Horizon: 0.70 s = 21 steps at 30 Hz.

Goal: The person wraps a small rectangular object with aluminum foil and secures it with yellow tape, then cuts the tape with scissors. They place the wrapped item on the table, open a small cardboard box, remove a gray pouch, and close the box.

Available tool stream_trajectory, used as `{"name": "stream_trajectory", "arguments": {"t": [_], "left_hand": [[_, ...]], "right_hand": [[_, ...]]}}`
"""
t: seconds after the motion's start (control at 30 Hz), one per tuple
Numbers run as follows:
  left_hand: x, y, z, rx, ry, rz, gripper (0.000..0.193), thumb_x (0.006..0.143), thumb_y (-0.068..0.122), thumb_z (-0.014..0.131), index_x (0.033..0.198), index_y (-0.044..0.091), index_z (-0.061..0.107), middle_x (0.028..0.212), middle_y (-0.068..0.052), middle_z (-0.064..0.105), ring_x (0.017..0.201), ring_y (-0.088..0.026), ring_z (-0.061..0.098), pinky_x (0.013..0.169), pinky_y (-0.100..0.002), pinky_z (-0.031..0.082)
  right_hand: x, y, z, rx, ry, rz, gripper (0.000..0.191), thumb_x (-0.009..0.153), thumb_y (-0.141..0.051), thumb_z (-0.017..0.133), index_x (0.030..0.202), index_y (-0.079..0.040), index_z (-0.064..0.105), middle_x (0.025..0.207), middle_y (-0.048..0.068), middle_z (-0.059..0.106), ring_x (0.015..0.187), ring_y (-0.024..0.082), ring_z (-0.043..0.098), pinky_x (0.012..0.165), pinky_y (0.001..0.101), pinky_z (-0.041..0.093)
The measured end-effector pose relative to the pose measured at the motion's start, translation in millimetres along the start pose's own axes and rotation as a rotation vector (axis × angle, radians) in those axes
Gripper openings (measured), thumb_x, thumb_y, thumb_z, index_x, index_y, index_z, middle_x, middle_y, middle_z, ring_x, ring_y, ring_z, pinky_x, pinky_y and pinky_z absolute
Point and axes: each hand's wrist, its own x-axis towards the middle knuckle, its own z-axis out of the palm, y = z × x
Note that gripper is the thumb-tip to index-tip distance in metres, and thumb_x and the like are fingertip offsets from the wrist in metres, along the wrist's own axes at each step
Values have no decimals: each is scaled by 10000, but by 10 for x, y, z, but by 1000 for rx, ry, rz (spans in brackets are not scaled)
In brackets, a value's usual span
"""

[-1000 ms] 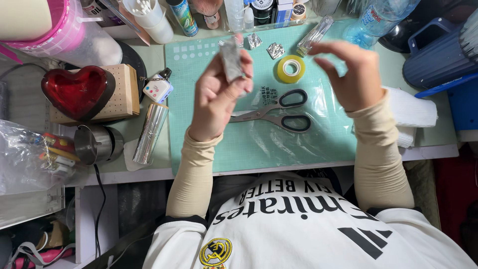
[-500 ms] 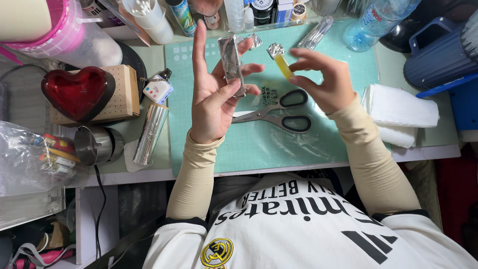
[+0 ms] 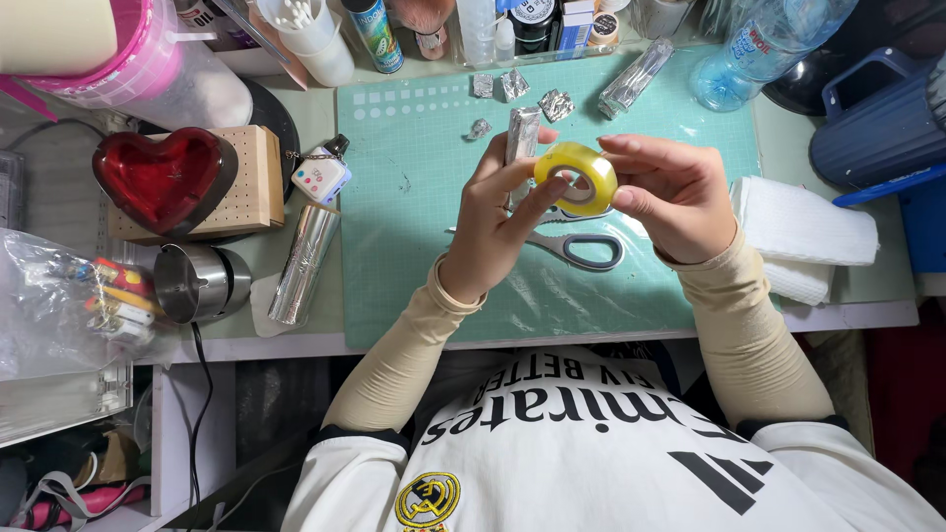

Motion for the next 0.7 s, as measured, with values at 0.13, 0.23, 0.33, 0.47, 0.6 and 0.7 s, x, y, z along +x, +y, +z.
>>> {"name": "stream_trajectory", "arguments": {"t": [0.13, 0.23, 0.33, 0.47, 0.6, 0.7], "left_hand": [[14, 20, -34, -46, 26, -39, 204, 1050, 217, 721, 1099, 20, 705, 1277, -105, 609, 1109, -199, 640, 931, -303, 547], [24, 50, -33, 72, 78, -10, 218, 1032, 218, 739, 1055, 8, 685, 1279, -95, 614, 1063, -183, 647, 842, -292, 547], [30, 87, -28, 140, 112, -5, 237, 1020, 236, 735, 1024, 9, 667, 1312, -94, 596, 1029, -154, 644, 724, -260, 536], [44, 111, -15, 184, 120, -2, 233, 1012, 242, 742, 1027, 18, 680, 1311, -91, 605, 907, -105, 630, 650, -234, 504], [33, 88, -16, 177, 119, -25, 235, 992, 232, 744, 1006, 8, 674, 1287, -97, 611, 873, -115, 626, 628, -242, 497], [18, 44, -33, 100, 66, -40, 270, 1034, 265, 721, 1012, 0, 670, 1258, -79, 634, 909, -126, 632, 749, -259, 538]], "right_hand": [[-13, -47, 50, -176, 50, -25, 385, 1014, 7, 689, 1384, 75, 607, 1321, 201, 685, 1219, 222, 686, 1086, 370, 575], [11, -41, 97, -219, 108, -50, 333, 1023, 17, 692, 1342, 76, 620, 1335, 197, 688, 1210, 217, 693, 1091, 366, 582], [38, -38, 121, -326, 129, -66, 322, 1016, 23, 697, 1323, 86, 624, 1308, 201, 692, 1195, 213, 699, 1058, 352, 595], [53, -54, 143, -373, 174, -34, 248, 1032, 33, 688, 1274, 85, 668, 1235, 195, 722, 1135, 204, 719, 1022, 328, 607], [58, -82, 166, -410, 192, -82, 234, 1047, 57, 648, 1280, 73, 661, 1222, 178, 717, 1150, 192, 709, 1038, 314, 596], [62, -120, 150, -514, 119, -185, 198, 1055, 104, 617, 1243, 69, 670, 1196, 183, 714, 1153, 198, 708, 1031, 305, 585]]}}
